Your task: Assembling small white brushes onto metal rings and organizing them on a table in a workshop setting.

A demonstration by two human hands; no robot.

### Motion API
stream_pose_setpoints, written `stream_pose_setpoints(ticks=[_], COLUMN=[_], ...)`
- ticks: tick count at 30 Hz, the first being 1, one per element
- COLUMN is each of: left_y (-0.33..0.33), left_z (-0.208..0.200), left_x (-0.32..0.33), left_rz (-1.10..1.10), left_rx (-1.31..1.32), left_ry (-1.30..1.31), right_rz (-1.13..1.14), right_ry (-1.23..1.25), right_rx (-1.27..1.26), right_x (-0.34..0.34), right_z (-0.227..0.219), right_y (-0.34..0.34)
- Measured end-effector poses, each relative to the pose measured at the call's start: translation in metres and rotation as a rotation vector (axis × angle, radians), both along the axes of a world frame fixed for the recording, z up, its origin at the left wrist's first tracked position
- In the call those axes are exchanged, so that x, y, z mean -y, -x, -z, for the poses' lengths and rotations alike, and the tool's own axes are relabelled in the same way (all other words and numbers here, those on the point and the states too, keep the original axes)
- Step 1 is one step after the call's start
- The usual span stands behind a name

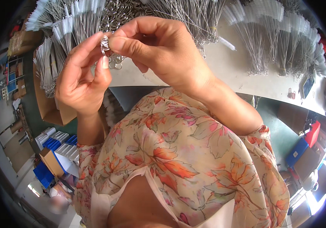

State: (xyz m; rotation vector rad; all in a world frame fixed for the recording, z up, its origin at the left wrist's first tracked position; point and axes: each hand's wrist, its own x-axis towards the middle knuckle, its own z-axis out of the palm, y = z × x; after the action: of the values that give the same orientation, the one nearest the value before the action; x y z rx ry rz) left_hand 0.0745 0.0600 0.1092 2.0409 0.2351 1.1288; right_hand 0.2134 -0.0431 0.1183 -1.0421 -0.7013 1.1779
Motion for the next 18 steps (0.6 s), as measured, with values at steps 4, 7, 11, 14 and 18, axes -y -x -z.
stream_pose_setpoints(ticks=[4, 7, 11, 14, 18], left_y=[-0.002, -0.002, -0.002, -0.001, -0.002], left_z=[0.004, 0.003, 0.003, 0.003, 0.005], left_x=[-0.002, -0.005, -0.010, -0.012, -0.006], left_rz=[-0.023, -0.004, 0.008, 0.119, 0.121], left_rx=[-0.001, -0.038, -0.090, -0.077, 0.005], left_ry=[-0.028, -0.008, 0.006, 0.110, 0.174], right_rz=[0.045, 0.016, -0.045, -0.096, -0.140], right_ry=[-0.022, -0.004, 0.027, 0.082, 0.107], right_rx=[0.005, -0.028, 0.009, 0.030, -0.034], right_x=[-0.005, -0.006, -0.009, -0.009, -0.008], right_z=[0.002, 0.004, 0.008, 0.006, 0.013], right_y=[0.001, -0.002, -0.006, -0.011, -0.011])
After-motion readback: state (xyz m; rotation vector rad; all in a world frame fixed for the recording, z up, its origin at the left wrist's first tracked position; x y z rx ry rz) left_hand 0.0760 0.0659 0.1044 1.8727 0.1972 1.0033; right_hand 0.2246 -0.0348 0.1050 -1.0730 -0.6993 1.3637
